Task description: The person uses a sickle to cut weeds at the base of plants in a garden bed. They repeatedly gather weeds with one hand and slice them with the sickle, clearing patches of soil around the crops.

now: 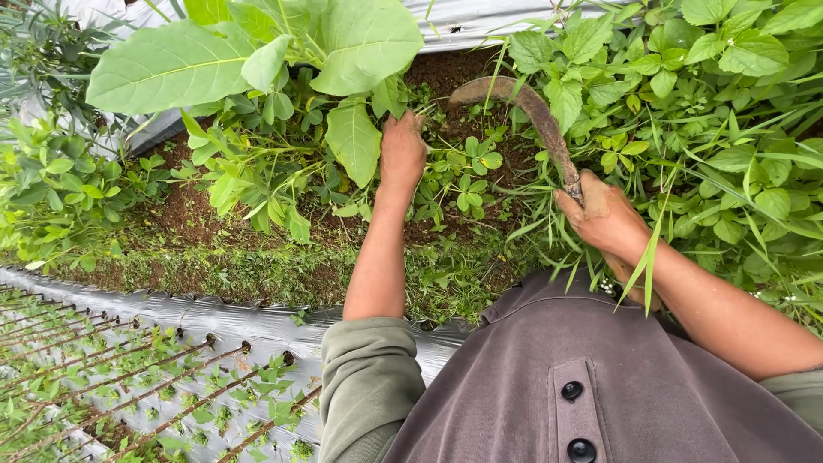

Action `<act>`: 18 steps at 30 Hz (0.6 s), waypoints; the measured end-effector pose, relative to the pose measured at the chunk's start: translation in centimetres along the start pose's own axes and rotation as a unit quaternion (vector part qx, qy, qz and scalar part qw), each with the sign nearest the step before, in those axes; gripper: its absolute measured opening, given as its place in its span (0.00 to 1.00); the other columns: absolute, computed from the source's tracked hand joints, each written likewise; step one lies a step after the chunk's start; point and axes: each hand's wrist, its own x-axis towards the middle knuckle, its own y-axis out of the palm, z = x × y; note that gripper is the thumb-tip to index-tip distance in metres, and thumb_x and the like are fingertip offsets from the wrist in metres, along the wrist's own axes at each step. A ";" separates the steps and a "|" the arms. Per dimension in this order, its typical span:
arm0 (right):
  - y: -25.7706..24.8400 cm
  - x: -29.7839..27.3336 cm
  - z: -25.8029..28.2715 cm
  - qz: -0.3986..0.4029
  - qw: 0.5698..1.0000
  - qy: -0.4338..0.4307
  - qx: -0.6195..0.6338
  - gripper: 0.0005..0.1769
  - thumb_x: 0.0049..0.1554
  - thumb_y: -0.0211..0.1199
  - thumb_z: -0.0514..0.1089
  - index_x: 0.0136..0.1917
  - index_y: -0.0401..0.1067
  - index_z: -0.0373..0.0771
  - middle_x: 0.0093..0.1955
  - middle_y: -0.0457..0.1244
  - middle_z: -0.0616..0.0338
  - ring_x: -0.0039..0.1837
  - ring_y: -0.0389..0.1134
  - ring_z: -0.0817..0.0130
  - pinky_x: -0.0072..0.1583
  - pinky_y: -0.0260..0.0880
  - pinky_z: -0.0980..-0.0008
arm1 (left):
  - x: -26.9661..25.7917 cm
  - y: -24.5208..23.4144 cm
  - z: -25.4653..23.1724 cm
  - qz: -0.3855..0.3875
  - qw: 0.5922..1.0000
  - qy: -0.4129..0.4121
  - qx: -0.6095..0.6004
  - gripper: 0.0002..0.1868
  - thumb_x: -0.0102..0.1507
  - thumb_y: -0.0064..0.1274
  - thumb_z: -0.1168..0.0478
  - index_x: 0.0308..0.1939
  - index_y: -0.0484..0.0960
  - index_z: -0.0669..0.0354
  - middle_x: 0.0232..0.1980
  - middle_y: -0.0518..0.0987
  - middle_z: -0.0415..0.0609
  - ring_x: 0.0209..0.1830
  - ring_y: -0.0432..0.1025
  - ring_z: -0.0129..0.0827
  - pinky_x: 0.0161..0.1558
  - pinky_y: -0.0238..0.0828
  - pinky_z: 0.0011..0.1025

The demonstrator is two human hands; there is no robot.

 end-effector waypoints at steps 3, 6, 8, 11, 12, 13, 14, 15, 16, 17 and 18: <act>0.1 -0.6 0.4 -0.017 1.000 -0.018 0.002 0.23 0.70 0.51 0.46 0.60 0.65 0.18 0.41 0.65 0.25 0.43 0.72 0.34 0.45 0.75 0.43 | 0.4 0.0 1.6 -0.099 0.993 0.058 -0.028 0.24 0.77 0.30 0.59 0.54 0.75 0.81 0.46 0.77 0.75 0.54 0.75 0.66 0.59 0.70 0.59; 1.4 0.7 -2.8 -0.036 0.999 -0.034 0.013 0.25 0.69 0.55 0.50 0.58 0.65 0.19 0.41 0.65 0.26 0.44 0.72 0.34 0.43 0.71 0.43 | -1.0 -3.5 0.2 -0.181 0.969 0.047 -0.161 0.20 0.77 0.33 0.64 0.57 0.69 0.88 0.52 0.72 0.83 0.58 0.69 0.77 0.61 0.66 0.67; 1.7 0.7 -3.8 -0.042 0.998 -0.044 0.013 0.22 0.69 0.55 0.47 0.57 0.66 0.19 0.40 0.65 0.26 0.43 0.72 0.34 0.44 0.72 0.43 | -2.7 -5.6 -1.1 -0.173 0.954 0.012 -0.246 0.21 0.77 0.30 0.59 0.56 0.71 0.79 0.49 0.74 0.71 0.54 0.71 0.62 0.59 0.69 0.59; 2.2 1.3 -6.3 -0.061 0.997 -0.052 -0.002 0.21 0.70 0.55 0.46 0.55 0.66 0.20 0.40 0.65 0.25 0.43 0.72 0.35 0.44 0.72 0.44 | -6.1 -9.0 -0.3 -0.151 0.924 -0.023 -0.351 0.21 0.78 0.28 0.55 0.53 0.73 0.68 0.44 0.75 0.56 0.48 0.72 0.43 0.54 0.72 0.46; 2.5 1.5 -7.2 -0.069 0.996 -0.052 -0.019 0.21 0.69 0.56 0.47 0.54 0.66 0.21 0.40 0.66 0.25 0.44 0.72 0.35 0.43 0.72 0.45 | -7.6 -10.2 0.5 -0.142 0.917 -0.029 -0.371 0.20 0.78 0.27 0.56 0.52 0.73 0.67 0.42 0.75 0.54 0.44 0.72 0.40 0.50 0.72 0.42; 2.9 2.0 -8.6 -0.071 0.996 -0.052 -0.018 0.21 0.69 0.56 0.47 0.54 0.66 0.21 0.40 0.66 0.25 0.44 0.72 0.35 0.43 0.72 0.45 | -9.5 -11.4 1.3 -0.141 0.918 -0.028 -0.371 0.20 0.78 0.27 0.56 0.52 0.73 0.67 0.42 0.75 0.54 0.44 0.72 0.40 0.50 0.72 0.42; 3.3 2.6 -9.9 -0.091 0.994 -0.042 -0.043 0.24 0.67 0.58 0.53 0.55 0.67 0.25 0.41 0.67 0.28 0.45 0.73 0.35 0.45 0.73 0.45 | -11.5 -12.6 2.2 -0.132 0.906 -0.038 -0.401 0.20 0.78 0.26 0.57 0.50 0.74 0.65 0.39 0.74 0.51 0.40 0.70 0.36 0.45 0.72 0.35; 3.7 3.2 -11.1 -0.111 0.991 -0.032 -0.068 0.28 0.65 0.60 0.59 0.56 0.68 0.28 0.41 0.69 0.31 0.47 0.74 0.35 0.47 0.74 0.44 | -13.5 -13.8 3.1 -0.122 0.893 -0.048 -0.430 0.20 0.78 0.25 0.58 0.48 0.75 0.62 0.37 0.73 0.47 0.35 0.69 0.32 0.39 0.73 0.28; 3.3 2.4 -10.1 -0.111 0.991 -0.034 -0.068 0.28 0.65 0.60 0.59 0.56 0.68 0.28 0.41 0.69 0.31 0.47 0.74 0.35 0.47 0.74 0.44 | -15.6 -13.9 4.9 -0.123 0.893 -0.047 -0.429 0.20 0.78 0.25 0.58 0.48 0.75 0.62 0.37 0.73 0.47 0.35 0.69 0.32 0.39 0.73 0.28; 2.9 1.5 -9.0 -0.116 0.991 -0.031 -0.057 0.25 0.66 0.60 0.56 0.55 0.68 0.28 0.41 0.68 0.30 0.47 0.74 0.35 0.47 0.74 0.44 | -17.7 -13.9 6.7 -0.052 0.926 -0.085 -0.363 0.21 0.79 0.26 0.58 0.46 0.76 0.64 0.34 0.73 0.49 0.34 0.68 0.35 0.38 0.70 0.30; 2.4 0.8 -8.0 -0.122 0.991 -0.029 -0.046 0.22 0.67 0.60 0.53 0.55 0.69 0.27 0.41 0.68 0.28 0.47 0.74 0.36 0.47 0.74 0.43 | -19.7 -14.0 8.5 0.019 0.949 -0.120 -0.292 0.22 0.79 0.28 0.57 0.43 0.77 0.65 0.32 0.73 0.51 0.32 0.66 0.37 0.36 0.68 0.32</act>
